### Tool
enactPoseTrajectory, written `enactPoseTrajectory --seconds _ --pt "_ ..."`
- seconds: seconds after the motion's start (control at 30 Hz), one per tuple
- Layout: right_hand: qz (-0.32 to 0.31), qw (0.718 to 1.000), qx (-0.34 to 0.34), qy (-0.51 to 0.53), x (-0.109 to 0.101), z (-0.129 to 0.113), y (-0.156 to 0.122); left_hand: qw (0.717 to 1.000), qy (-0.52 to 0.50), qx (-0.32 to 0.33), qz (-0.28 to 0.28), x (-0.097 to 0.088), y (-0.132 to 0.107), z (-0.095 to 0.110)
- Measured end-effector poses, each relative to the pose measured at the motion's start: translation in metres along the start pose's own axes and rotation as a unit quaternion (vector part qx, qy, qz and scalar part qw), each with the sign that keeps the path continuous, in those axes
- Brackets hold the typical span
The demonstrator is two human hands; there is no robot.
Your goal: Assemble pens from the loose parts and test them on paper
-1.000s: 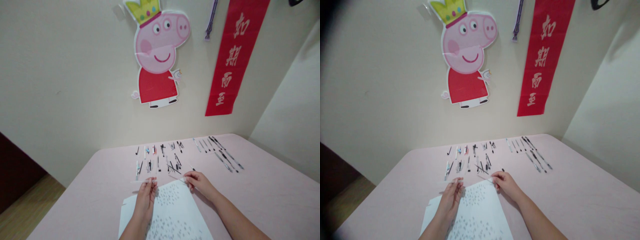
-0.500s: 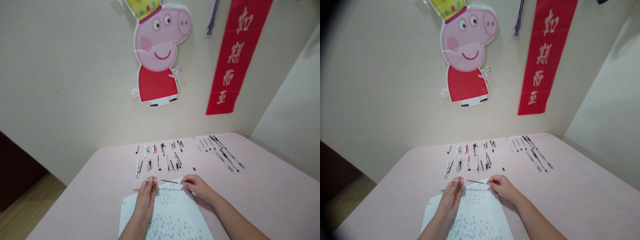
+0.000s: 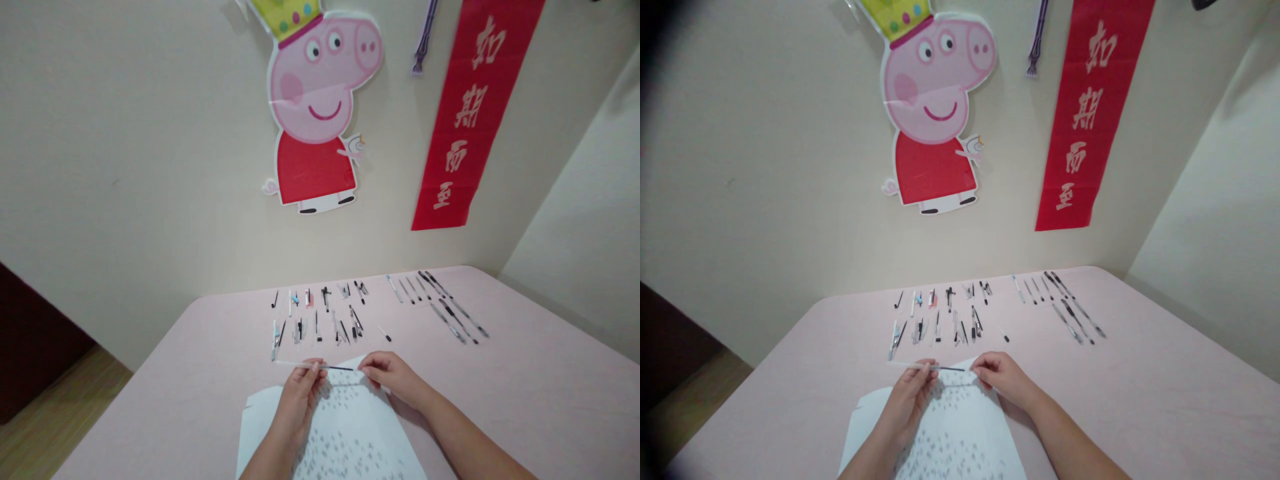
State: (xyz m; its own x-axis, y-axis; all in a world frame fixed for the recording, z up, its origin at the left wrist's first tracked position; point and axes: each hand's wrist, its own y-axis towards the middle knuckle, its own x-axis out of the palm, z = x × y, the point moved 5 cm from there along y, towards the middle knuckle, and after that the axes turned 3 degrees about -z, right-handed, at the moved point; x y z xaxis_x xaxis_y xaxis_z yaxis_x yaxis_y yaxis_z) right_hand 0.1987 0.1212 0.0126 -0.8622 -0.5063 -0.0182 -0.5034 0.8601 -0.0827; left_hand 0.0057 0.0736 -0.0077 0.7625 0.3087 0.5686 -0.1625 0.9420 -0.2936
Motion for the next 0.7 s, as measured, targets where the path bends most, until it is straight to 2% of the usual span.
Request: enactPoseTrajectory --seconds 0.1,0.2,0.5,0.7 --pt "0.006 0.997 -0.002 0.073 0.005 0.006 0.001 0.999 0.016 -0.016 -0.041 0.006 -0.005 -0.002" --pt "-0.021 0.994 0.004 0.109 0.014 0.009 0.0 0.996 0.021 -0.034 -0.081 0.011 -0.008 -0.003" --pt "-0.136 0.971 0.007 0.197 0.032 0.002 -0.009 0.992 -0.013 -0.073 -0.103 0.014 -0.01 -0.004" --pt "-0.107 0.975 0.026 0.194 0.031 0.007 -0.007 0.986 -0.013 -0.1 -0.129 0.016 -0.013 -0.007"
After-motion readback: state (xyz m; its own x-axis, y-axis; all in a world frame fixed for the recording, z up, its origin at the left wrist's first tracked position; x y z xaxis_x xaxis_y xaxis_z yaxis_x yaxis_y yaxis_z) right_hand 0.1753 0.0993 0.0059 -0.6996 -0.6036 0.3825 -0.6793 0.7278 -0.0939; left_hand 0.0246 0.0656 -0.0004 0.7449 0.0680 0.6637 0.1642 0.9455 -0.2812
